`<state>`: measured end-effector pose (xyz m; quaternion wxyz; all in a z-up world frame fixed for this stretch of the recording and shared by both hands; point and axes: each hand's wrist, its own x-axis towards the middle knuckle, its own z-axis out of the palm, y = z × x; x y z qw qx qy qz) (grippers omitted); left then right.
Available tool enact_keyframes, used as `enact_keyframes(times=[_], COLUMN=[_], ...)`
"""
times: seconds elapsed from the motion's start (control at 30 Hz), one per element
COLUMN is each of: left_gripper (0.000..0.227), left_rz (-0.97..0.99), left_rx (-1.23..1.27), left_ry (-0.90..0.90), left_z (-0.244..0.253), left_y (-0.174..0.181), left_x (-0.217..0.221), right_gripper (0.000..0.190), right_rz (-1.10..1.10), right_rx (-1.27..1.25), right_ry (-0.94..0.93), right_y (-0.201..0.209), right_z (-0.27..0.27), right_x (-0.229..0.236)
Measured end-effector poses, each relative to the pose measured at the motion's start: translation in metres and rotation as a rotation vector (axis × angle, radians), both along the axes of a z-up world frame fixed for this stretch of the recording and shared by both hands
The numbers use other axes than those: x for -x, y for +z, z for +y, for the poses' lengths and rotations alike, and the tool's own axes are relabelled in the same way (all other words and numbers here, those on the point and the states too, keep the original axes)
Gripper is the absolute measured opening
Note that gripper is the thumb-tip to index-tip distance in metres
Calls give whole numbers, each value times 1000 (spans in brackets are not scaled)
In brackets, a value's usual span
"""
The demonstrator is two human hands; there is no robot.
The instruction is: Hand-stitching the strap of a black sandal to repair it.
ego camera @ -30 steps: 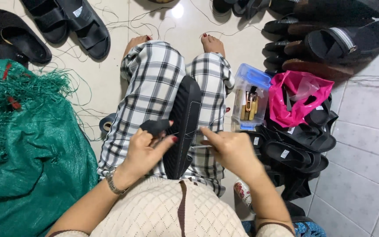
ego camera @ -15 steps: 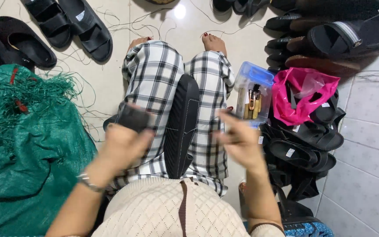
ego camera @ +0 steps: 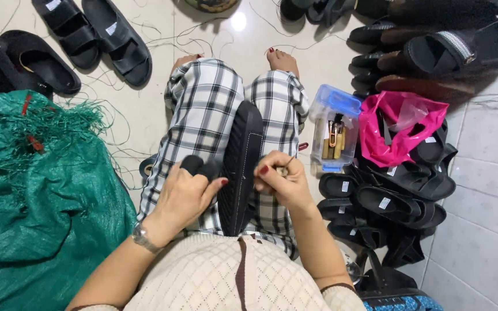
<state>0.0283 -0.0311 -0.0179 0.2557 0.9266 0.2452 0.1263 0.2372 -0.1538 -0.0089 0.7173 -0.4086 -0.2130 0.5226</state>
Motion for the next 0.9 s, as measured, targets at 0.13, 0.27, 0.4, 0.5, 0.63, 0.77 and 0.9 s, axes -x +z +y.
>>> enact_keyframes(times=[0.13,0.27,0.4,0.5,0.63,0.77,0.9], left_gripper=[51,46,37,60,47,107,121], left_rz=[-62,-47,493,270,346,142,215], left_rx=[415,870,1194,712,-61,136,230], left_ry=[-106,-83,96,586,210,-119,-204], left_z=[-21,-13,60,115,103,73,61], left_y=[4,13,-2,-47,46,59,47], left_x=[24,31,82,101,24,-20,-32], right_gripper=[12,6,44,39,52,51,47], right_rz=[-718,-532,-1195,-1496,-1745,-1771,-1754], right_rx=[246,327,579,308,276,242,230], right_ry=[-195,-123,-59,124,422,421,418], right_y=[-1,-15,41,74,65,69,74], right_z=[3,-5,-20,-15,-20,-15,-11], right_x=[13,-10,-59,-53,-37,-37,-38])
